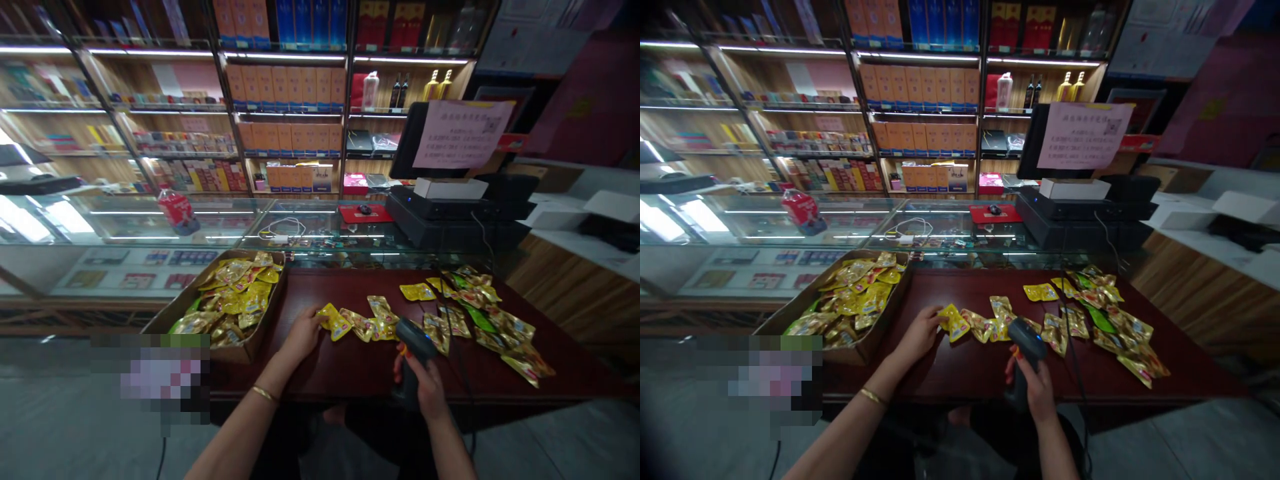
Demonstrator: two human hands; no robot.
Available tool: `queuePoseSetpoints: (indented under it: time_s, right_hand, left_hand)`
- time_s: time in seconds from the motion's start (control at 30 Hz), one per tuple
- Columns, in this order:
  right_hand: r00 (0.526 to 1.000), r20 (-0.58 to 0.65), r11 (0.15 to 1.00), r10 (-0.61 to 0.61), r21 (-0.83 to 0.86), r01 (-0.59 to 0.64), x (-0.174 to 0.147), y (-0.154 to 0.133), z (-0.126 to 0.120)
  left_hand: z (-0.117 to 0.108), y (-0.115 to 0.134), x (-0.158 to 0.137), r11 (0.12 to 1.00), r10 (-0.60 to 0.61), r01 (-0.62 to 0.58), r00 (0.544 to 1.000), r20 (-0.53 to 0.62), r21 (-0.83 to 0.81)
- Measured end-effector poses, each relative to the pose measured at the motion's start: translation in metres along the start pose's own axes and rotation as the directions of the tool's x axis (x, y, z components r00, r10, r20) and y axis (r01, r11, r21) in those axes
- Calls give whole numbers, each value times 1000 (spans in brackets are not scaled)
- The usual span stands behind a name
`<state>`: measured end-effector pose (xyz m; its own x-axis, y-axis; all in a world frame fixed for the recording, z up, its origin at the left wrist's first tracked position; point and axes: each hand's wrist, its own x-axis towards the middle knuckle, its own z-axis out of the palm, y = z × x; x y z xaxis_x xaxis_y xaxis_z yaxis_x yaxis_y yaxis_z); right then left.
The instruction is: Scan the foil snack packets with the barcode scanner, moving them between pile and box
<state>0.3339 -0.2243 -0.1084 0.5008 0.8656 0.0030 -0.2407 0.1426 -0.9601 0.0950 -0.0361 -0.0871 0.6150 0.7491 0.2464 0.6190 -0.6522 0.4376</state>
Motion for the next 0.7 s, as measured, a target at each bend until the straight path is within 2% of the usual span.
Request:
queuePoseSetpoints:
  time_s: [0.07, 0.17, 0.23, 0.3, 0.37, 0.43, 0.5, 0.6, 0.67, 0.7]
  right_hand:
    - [1000, 5, 999, 5, -41, -5, -4, 3, 6]
    - [999, 42, 990, 17, -138, -11, -14, 9, 21]
    - [997, 72, 973, 22, -230, -5, -23, 13, 33]
    - [994, 103, 945, 24, -328, 11, -31, 15, 43]
    - [992, 124, 910, 30, -415, 25, -40, 14, 51]
    - [991, 130, 875, 40, -483, 29, -49, 12, 56]
    - [991, 128, 845, 48, -533, 28, -56, 7, 59]
    - [987, 156, 785, 48, -616, 60, -65, -3, 64]
    - [980, 194, 743, 53, -663, 91, -69, -10, 67]
    - [976, 209, 727, 64, -680, 98, -70, -12, 68]
  left_hand:
    - [-2, -1, -13, 989, -145, 144, 987, -70, -20]
    - [2, 11, -18, 918, -390, 395, 915, -106, 35]
    - [7, 20, -16, 894, -442, 446, 893, -79, 39]
    - [13, 25, -14, 902, -430, 427, 901, -62, -54]
    - [18, 23, -14, 881, -420, 386, 905, -76, -273]
    - [20, 17, -18, 767, -419, 295, 903, -96, -570]
    - [19, 10, -22, 576, -423, 170, 899, -114, -799]
    - [15, 6, -27, 348, -462, 96, 883, -81, -933]
    - [13, 7, -28, 289, -484, 130, 875, -28, -949]
    - [14, 9, -27, 299, -486, 154, 874, -11, -942]
